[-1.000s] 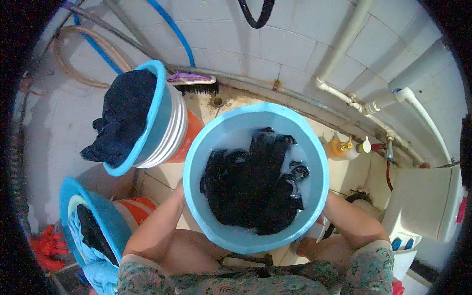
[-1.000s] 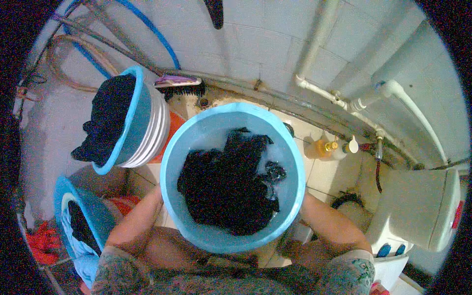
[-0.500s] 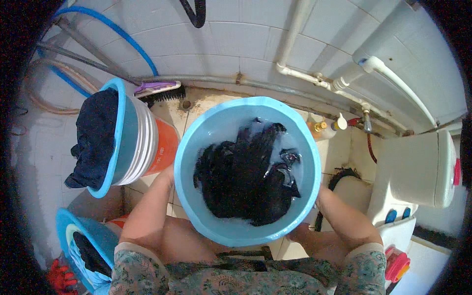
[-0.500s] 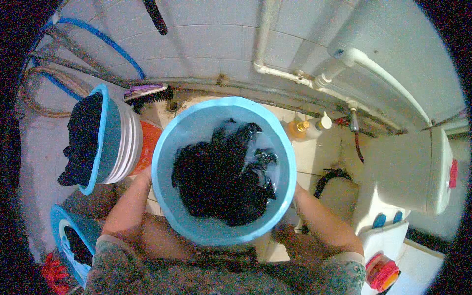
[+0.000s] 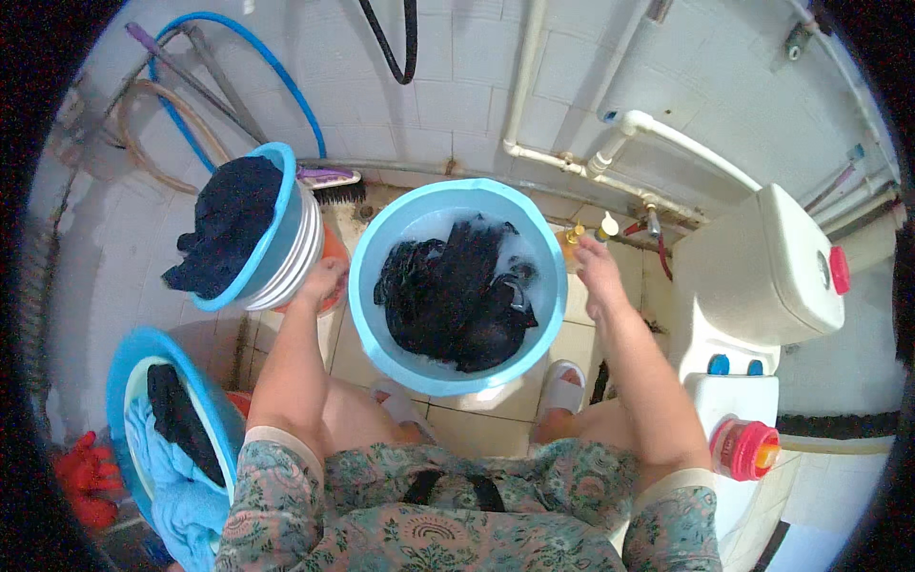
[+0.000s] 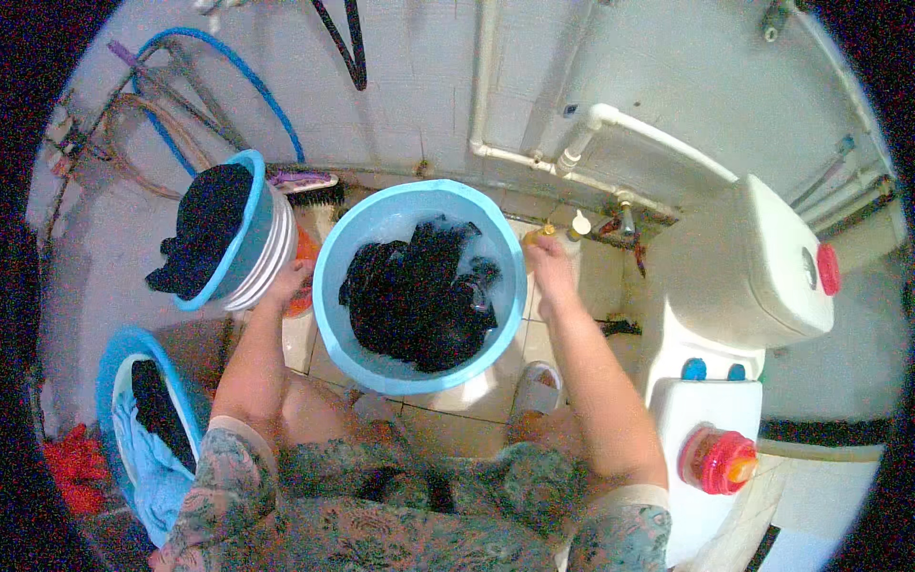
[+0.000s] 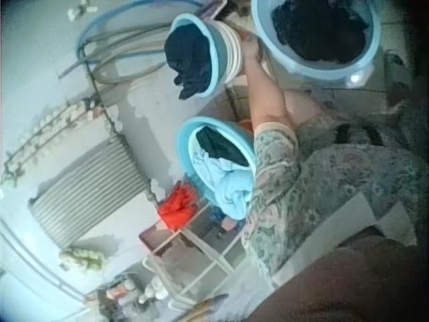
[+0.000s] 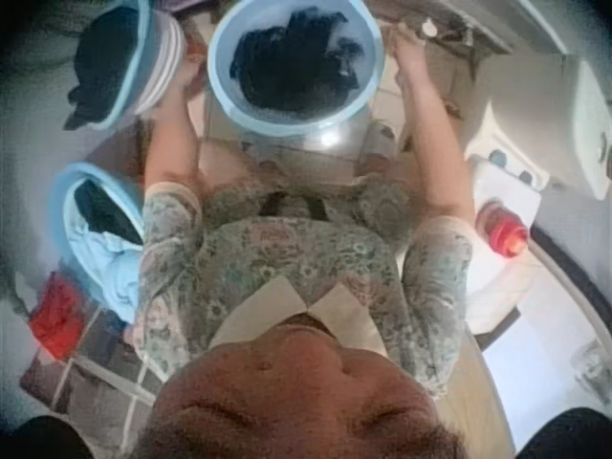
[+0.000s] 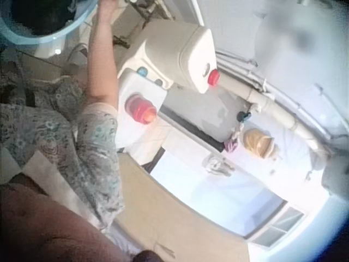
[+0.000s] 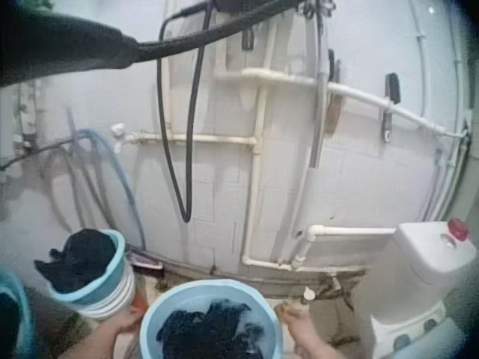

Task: The person sits on the floor and hand-washes a dark garment in a blue basin filled with water. They repeatedly submerge, scrub, and wring the item, then transfer it to a red basin. The person also handles a second dark garment from a nearby bucket.

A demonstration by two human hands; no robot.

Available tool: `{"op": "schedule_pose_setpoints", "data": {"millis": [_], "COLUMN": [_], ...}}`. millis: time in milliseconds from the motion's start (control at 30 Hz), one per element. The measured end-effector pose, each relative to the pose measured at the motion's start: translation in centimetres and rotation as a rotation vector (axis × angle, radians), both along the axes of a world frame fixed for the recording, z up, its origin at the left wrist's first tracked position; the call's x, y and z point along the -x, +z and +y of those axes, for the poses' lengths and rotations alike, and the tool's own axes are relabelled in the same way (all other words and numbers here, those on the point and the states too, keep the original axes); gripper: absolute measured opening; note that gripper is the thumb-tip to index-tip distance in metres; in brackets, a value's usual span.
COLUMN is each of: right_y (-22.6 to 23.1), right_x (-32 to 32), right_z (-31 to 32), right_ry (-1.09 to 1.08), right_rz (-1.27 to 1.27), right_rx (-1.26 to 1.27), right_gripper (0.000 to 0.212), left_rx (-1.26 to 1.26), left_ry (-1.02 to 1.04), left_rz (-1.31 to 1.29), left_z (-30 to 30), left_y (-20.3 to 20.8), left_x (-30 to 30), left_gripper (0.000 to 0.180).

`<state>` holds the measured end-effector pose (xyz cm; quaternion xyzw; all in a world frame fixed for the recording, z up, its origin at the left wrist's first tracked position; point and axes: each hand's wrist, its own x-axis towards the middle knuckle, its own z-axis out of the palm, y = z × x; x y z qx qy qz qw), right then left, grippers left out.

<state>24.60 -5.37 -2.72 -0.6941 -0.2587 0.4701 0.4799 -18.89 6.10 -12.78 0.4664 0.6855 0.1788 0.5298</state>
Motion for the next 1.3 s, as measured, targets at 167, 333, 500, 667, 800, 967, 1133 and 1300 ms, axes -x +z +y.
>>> {"op": "schedule_pose_setpoints", "data": {"millis": [167, 333, 500, 667, 800, 967, 1133, 1300], "right_y": [1.9, 0.4, -3.9, -1.5, -1.4, -1.2, -2.1, -1.5], "right_x": [4.5, 6.9, 6.7, 7.4, 7.3, 8.4, 8.2, 9.1], "right_z": [-3.5, -5.4, -5.5, -5.5, -4.7, -4.2, -3.6, -2.9], "right_ry": [0.193, 0.250, 0.308, 0.301, 0.338, 0.388, 0.424, 0.448], "right_rz": [-0.099, -0.010, -0.176, 0.022, 0.037, 0.053, 0.100, 0.132], "right_rx": [-0.029, -0.109, -0.171, -0.089, -0.101, -0.053, -0.010, 0.027], "right_gripper": [0.038, 0.040, 0.041, 0.033, 0.031, 0.029, 0.027, 0.026], "left_rx": [0.007, -0.287, -0.282, -0.463, -0.262, -0.372, -0.389, -0.282], "left_ry": [0.036, -0.212, -0.332, -0.509, -0.786, -0.748, -0.722, -0.717], "left_rz": [-0.367, 0.157, 0.680, 0.886, 1.002, 0.870, 0.876, 0.914], "left_z": [-3.1, -3.7, -7.3, -9.1, -7.8, -6.8, -6.9, -7.6], "left_y": [5.0, 3.6, 7.4, 7.0, 10.0, 10.9, 10.6, 11.2], "left_x": [-4.9, -4.9, -8.3, -9.5, -11.1, -9.2, -9.6, -10.1], "left_gripper": [0.039, 0.047, 0.060, 0.059, 0.054, 0.047, 0.046, 0.047]}}
